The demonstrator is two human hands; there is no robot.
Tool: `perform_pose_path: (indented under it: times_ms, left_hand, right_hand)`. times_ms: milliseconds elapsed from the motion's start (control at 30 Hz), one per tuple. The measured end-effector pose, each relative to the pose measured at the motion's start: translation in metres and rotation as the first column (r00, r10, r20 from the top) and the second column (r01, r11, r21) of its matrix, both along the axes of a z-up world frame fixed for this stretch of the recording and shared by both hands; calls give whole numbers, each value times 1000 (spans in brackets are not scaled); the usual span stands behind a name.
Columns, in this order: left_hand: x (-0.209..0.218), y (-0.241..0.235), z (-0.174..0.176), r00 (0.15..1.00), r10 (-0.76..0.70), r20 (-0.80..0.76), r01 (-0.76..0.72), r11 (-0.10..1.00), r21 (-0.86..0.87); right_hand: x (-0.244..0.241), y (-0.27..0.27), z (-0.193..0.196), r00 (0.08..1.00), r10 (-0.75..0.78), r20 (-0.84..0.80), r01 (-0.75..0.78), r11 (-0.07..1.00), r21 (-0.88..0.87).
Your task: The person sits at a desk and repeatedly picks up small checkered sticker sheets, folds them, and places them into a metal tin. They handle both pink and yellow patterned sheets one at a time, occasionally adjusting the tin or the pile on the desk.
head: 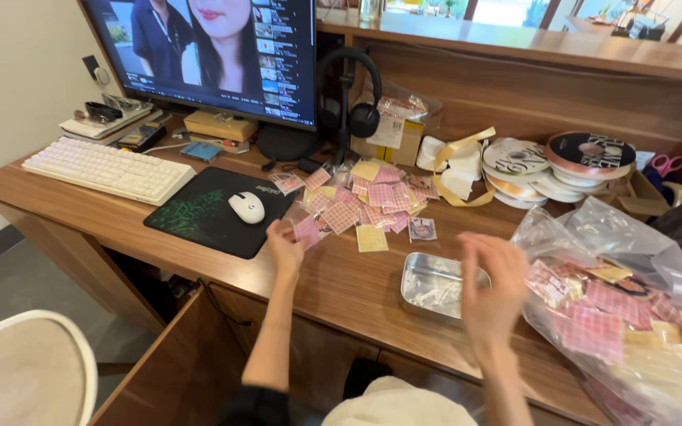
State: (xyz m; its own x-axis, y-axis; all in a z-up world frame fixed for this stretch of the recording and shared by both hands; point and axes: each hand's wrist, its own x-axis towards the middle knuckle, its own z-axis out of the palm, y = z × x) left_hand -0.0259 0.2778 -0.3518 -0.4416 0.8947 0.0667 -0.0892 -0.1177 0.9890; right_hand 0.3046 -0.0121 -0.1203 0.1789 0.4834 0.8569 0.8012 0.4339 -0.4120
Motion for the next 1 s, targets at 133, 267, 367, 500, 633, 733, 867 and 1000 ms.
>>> perform_pose_path:
  times_ms: [133,267,367,500,633,733,867,1000]
  left_hand:
    - [44,-137,142,991,-68,116,55,993,106]
    - [71,-202,206,743,-663,-86,664,717,210]
    - [90,-196,195,649,-743,-161,758,615,216]
    - [99,-221,225,749,-618,-237,662,688,298]
    - [100,-219,239,795,-575,-193,605,726,327]
    - [104,-209,231,825,-555,-110,560,773,300]
    - [109,-214,234,845,-533,-39,517,798,309]
    - [115,-225,237,849,-528,22,489,802,343]
  right_hand:
    - [-39,14,3,975,93,-204,-122,983,-135]
    - [-71,31,13,783,271,-560,-454,864,-216]
    - [-81,33,16,648,262,-715,-485,866,-122]
    - [-86,23,24,615,210,-760,-417,904,-88]
    - [-87,19,29,628,241,-740,-473,873,-116]
    - [-83,19,30,604,263,-753,-507,855,-108]
    - [-77,22,31,619,242,-747,-500,855,-137]
    - [-65,32,17,634,230,-738,-455,883,-115]
